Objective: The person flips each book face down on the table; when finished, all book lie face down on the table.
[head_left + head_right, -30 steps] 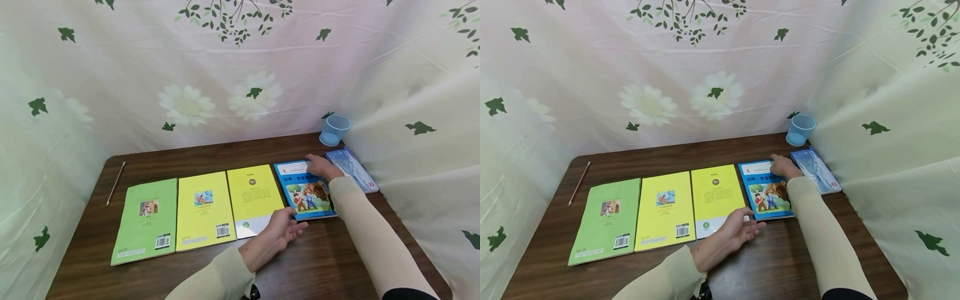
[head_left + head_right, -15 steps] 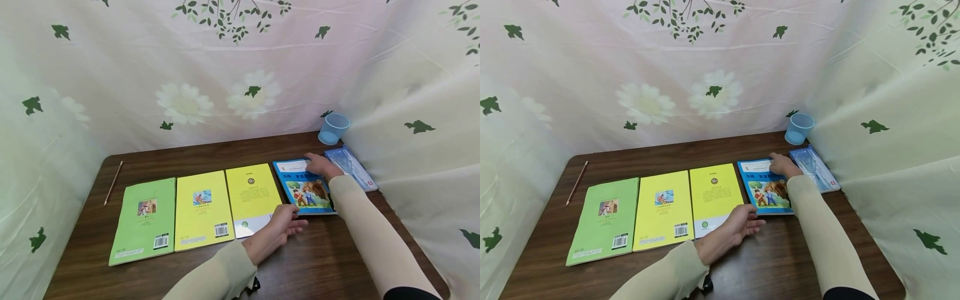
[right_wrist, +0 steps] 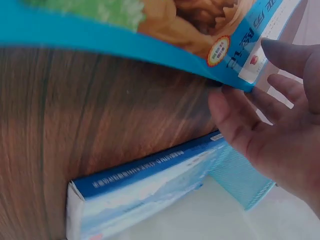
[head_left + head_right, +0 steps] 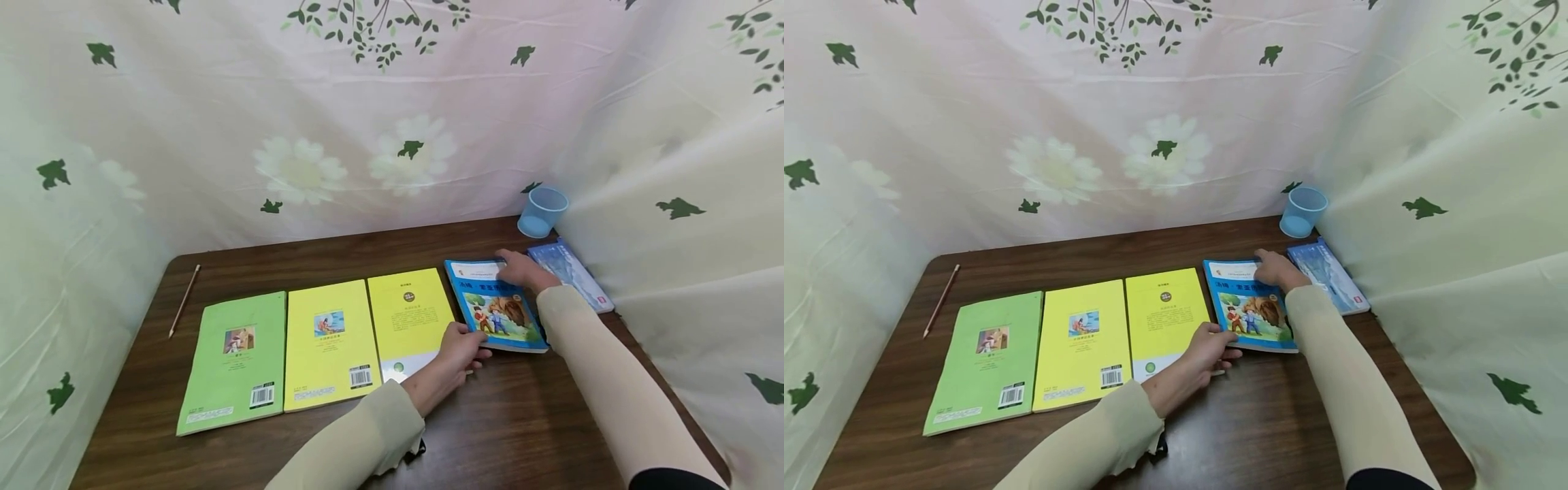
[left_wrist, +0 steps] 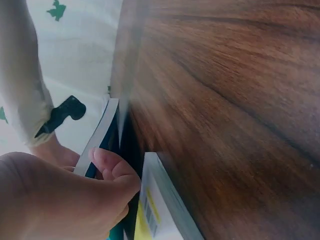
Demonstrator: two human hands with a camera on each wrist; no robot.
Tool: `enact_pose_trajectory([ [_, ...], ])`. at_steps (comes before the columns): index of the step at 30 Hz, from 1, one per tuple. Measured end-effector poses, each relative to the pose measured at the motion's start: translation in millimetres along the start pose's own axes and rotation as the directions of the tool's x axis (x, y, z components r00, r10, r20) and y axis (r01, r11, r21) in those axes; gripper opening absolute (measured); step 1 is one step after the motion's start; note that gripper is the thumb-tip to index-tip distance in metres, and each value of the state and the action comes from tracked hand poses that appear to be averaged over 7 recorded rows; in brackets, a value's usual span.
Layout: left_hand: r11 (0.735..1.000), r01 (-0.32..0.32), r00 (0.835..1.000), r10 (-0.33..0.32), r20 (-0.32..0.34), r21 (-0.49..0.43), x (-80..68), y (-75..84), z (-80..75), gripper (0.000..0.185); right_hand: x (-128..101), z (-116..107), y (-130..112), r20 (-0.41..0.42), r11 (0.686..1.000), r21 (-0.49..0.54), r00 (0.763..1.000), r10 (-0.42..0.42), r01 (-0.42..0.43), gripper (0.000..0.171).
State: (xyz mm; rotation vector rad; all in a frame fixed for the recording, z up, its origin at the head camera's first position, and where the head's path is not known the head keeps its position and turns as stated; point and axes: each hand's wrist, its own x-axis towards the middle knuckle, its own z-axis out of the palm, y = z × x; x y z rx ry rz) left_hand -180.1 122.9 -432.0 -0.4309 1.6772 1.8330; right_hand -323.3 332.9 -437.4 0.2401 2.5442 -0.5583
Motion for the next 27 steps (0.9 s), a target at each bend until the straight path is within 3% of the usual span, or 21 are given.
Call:
enact_pose_trajectory([
  [6, 0.999, -0.041, 0.998, 0.042, -0.037, 0.030, -1.1, -8.0, 9.1, 0.022, -9, 1, -13, -0.078, 0.988, -0.122, 0.992, -0.103, 0.093, 0.063],
  [13, 0.992, -0.121, 0.992, 0.122, -0.028, 0.026, -7.2, -15.2, 20.7, 0.021, -22, 6, -55, -0.062, 0.959, -0.126, 0.963, -0.261, 0.252, 0.065],
  [20, 0.985, -0.170, 0.985, 0.170, -0.007, 0.010, -9.6, -12.2, 22.1, 0.020, -27, 15, -99, 0.007, 0.954, -0.230, 0.980, -0.198, 0.195, 0.080],
  [27, 0.983, -0.184, 0.983, 0.184, 0.004, -0.009, -11.5, -14.1, 23.5, 0.021, -28, 29, -118, 0.009, 0.928, -0.358, 0.994, -0.111, 0.107, 0.081],
])
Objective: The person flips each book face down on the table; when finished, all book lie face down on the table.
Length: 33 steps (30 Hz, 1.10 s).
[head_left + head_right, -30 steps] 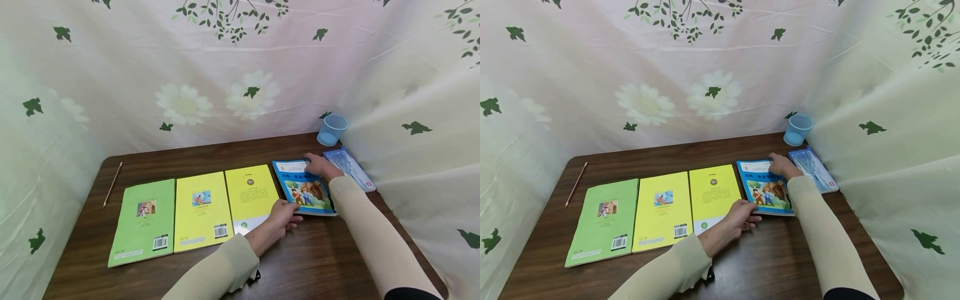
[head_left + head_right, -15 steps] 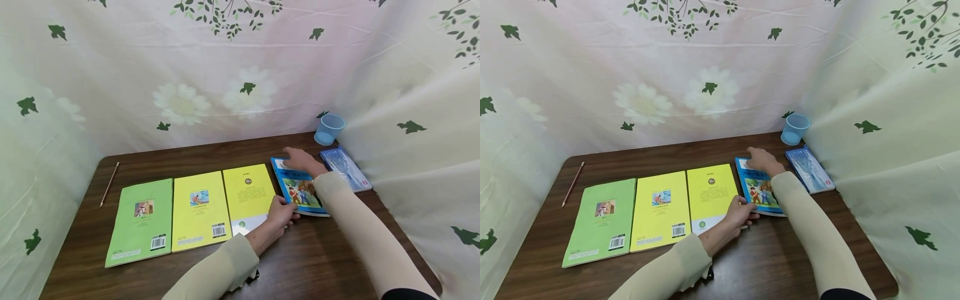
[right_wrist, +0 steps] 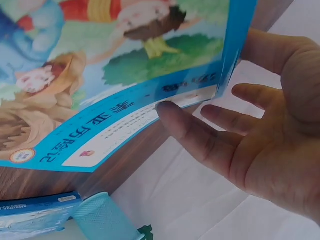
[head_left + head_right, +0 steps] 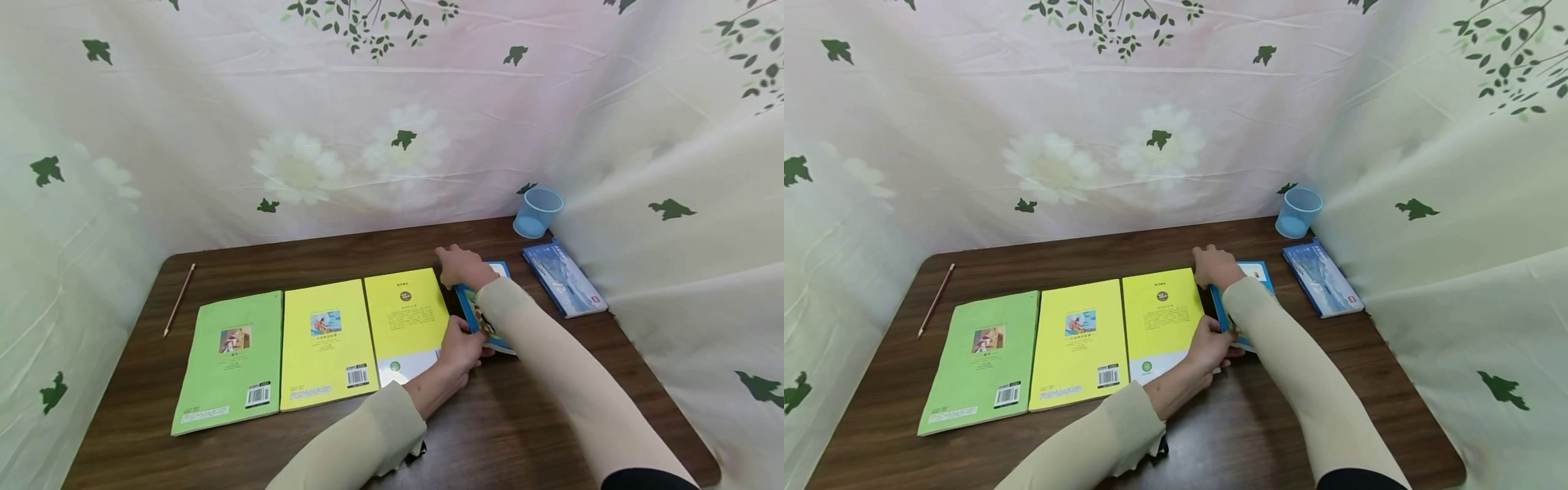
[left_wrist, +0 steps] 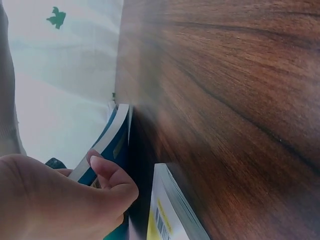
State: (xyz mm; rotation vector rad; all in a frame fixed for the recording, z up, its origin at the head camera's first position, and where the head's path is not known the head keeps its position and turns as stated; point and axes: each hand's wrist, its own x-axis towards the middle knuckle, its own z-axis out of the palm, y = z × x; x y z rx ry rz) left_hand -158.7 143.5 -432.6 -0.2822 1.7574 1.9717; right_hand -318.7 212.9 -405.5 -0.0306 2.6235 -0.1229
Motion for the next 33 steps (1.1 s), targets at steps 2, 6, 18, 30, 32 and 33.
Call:
enact_pose_trajectory([
  [2, 1.000, -0.005, 1.000, 0.005, 0.004, 0.000, -0.5, -0.4, 0.2, 0.022, 0, 2, -3, -0.001, 1.000, -0.016, 1.000, 0.007, -0.007, 0.079],
  [6, 1.000, -0.016, 1.000, 0.016, 0.011, 0.006, -1.6, 0.6, 0.2, 0.021, -1, 2, -7, -0.017, 0.999, -0.048, 1.000, 0.005, -0.006, 0.070],
  [18, 0.998, -0.057, 0.998, 0.057, 0.042, 0.010, -3.9, 3.7, -0.4, 0.022, -5, -7, -1, -0.053, 0.999, -0.033, 0.998, -0.015, 0.014, 0.066],
  [30, 0.998, -0.042, 0.994, 0.045, 0.097, -0.037, 0.5, 10.1, -17.9, 0.019, -28, -39, 18, -0.156, 0.994, 0.098, 0.987, -0.031, 0.047, 0.064],
  [32, 0.999, -0.026, 0.995, 0.029, 0.098, -0.030, 2.3, 9.3, -22.3, 0.019, -32, -45, 22, -0.174, 0.991, 0.121, 0.984, -0.029, 0.051, 0.064],
  [33, 0.999, -0.016, 0.995, 0.019, 0.100, -0.029, 3.1, 8.7, -24.2, 0.019, -34, -49, 24, -0.182, 0.990, 0.133, 0.983, -0.026, 0.050, 0.064],
])
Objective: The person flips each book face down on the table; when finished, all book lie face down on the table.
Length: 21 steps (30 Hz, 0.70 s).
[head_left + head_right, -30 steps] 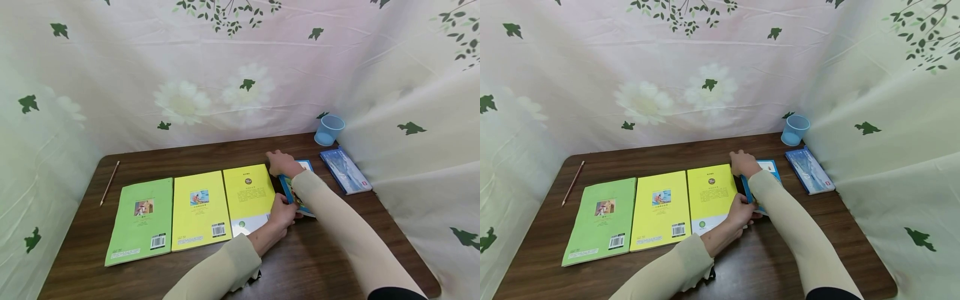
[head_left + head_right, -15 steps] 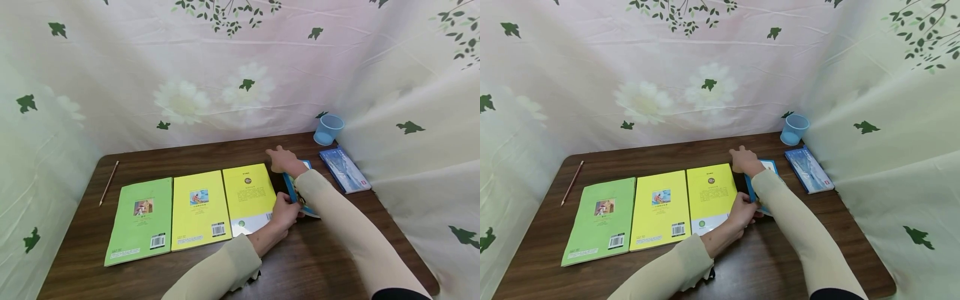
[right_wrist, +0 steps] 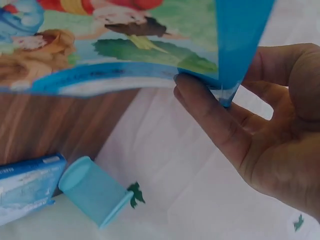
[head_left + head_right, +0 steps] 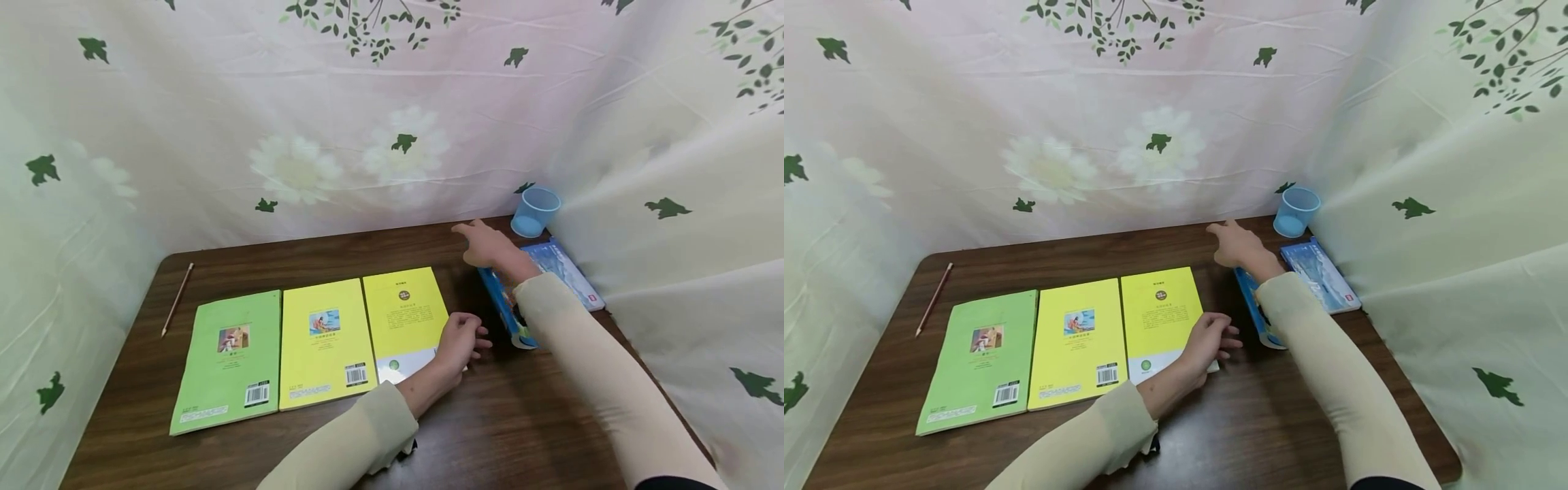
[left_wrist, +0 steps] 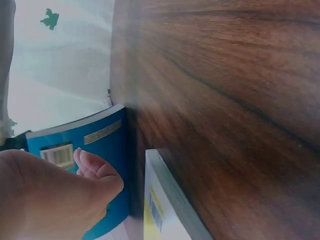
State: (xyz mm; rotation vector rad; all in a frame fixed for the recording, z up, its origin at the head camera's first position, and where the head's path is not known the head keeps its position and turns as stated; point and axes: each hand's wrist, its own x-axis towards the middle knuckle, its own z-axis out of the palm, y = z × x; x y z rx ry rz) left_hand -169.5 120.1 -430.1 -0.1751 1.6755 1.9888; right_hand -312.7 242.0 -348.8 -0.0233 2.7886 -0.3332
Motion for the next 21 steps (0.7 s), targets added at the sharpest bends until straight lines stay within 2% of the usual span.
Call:
enact_pose_trajectory([
  [5, 0.999, 0.033, 0.999, -0.032, -0.005, 0.023, 3.0, -2.9, -5.4, 0.021, -10, -21, 6, -0.025, 0.998, 0.052, 1.000, -0.019, 0.020, 0.064],
  [11, 0.994, 0.088, 0.996, -0.087, -0.023, 0.058, 5.6, -3.5, -6.4, 0.025, -22, -47, 22, -0.034, 0.983, 0.134, 0.992, -0.121, 0.125, 0.066],
  [15, 0.987, 0.151, 0.988, -0.150, -0.018, 0.056, 8.7, -4.2, -6.6, 0.035, -27, -61, 36, -0.038, 0.952, 0.264, 0.987, -0.154, 0.158, 0.069],
  [18, 0.981, 0.194, 0.981, -0.195, 0.011, 0.026, 10.9, -4.5, -7.7, 0.042, -30, -68, 45, -0.016, 0.916, 0.383, 0.992, -0.124, 0.120, 0.069],
  [21, 0.973, 0.225, 0.973, -0.222, 0.064, -0.044, 12.0, -3.7, -8.8, 0.047, -33, -73, 51, -0.005, 0.883, 0.459, 0.995, -0.104, 0.095, 0.069],
])
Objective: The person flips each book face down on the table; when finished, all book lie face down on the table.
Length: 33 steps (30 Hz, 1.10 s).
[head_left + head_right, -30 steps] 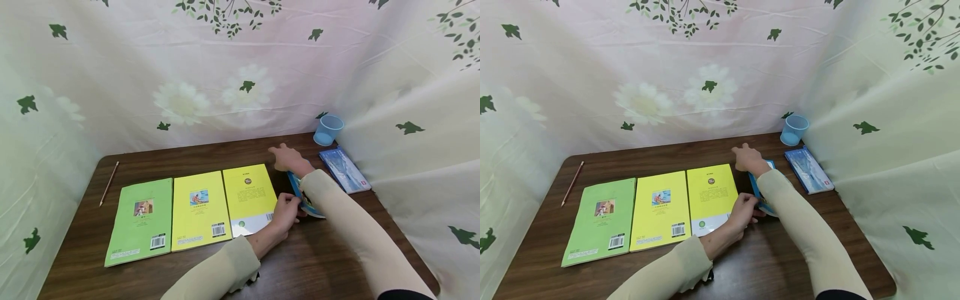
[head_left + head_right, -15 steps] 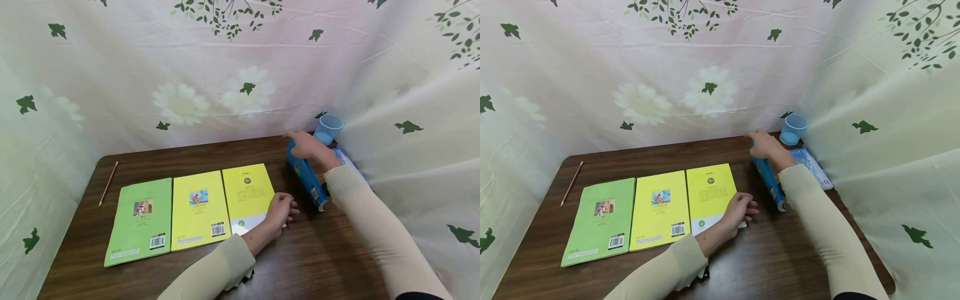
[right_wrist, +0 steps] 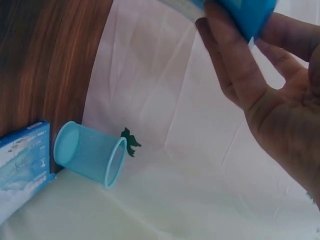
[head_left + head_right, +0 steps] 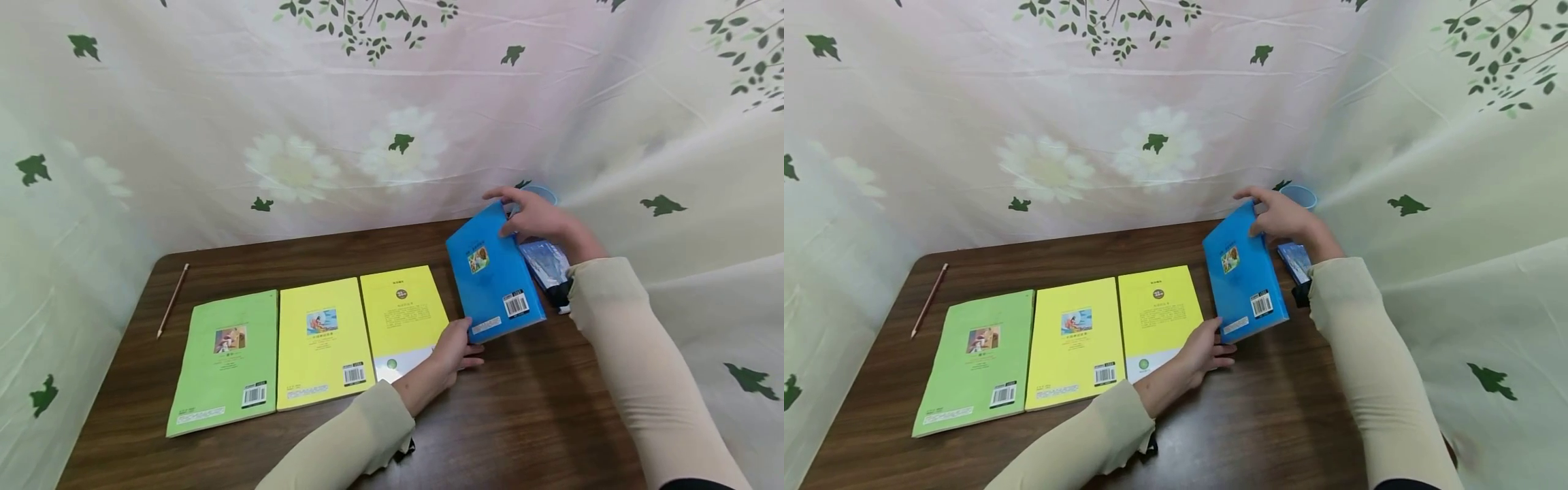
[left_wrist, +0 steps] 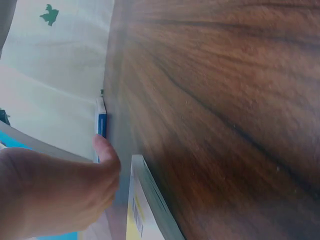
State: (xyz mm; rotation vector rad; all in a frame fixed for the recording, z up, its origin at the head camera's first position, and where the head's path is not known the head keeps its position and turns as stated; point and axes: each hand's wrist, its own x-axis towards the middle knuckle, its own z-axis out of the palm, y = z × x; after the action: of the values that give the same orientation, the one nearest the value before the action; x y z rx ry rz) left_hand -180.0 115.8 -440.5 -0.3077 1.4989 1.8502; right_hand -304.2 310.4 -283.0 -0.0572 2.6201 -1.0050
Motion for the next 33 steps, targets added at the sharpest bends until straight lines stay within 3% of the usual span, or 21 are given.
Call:
enact_pose_trajectory([
  [3, 0.998, 0.017, 0.999, -0.014, 0.040, -0.068, -1.5, 1.4, -0.2, 0.049, -3, -4, 3, 0.001, 0.999, 0.051, 1.000, 0.001, -0.001, 0.070],
  [6, 0.996, 0.013, 0.999, -0.010, 0.038, -0.085, -2.8, 2.9, -0.4, 0.044, -5, -6, 5, 0.003, 0.998, 0.067, 1.000, -0.005, 0.005, 0.070],
  [14, 0.996, -0.076, 0.994, 0.074, -0.075, -0.035, -7.3, -0.6, -1.6, 0.033, -6, -4, 16, 0.000, 0.999, 0.035, 1.000, 0.030, -0.030, 0.074],
  [24, 0.988, -0.152, 0.981, 0.152, -0.125, 0.009, -9.7, -6.0, -1.2, 0.032, 6, 15, 44, 0.047, 0.998, -0.059, 0.999, 0.025, -0.022, 0.075],
  [27, 0.990, -0.139, 0.981, 0.142, -0.131, 0.028, -11.8, -6.0, -0.9, 0.036, 12, 24, 58, 0.043, 0.998, -0.054, 0.999, 0.019, -0.017, 0.073],
  [33, 0.992, -0.111, 0.985, 0.118, -0.126, 0.063, -13.5, -8.3, -1.8, 0.044, 21, 40, 80, 0.059, 0.996, 0.000, 0.994, 0.094, -0.094, 0.069],
])
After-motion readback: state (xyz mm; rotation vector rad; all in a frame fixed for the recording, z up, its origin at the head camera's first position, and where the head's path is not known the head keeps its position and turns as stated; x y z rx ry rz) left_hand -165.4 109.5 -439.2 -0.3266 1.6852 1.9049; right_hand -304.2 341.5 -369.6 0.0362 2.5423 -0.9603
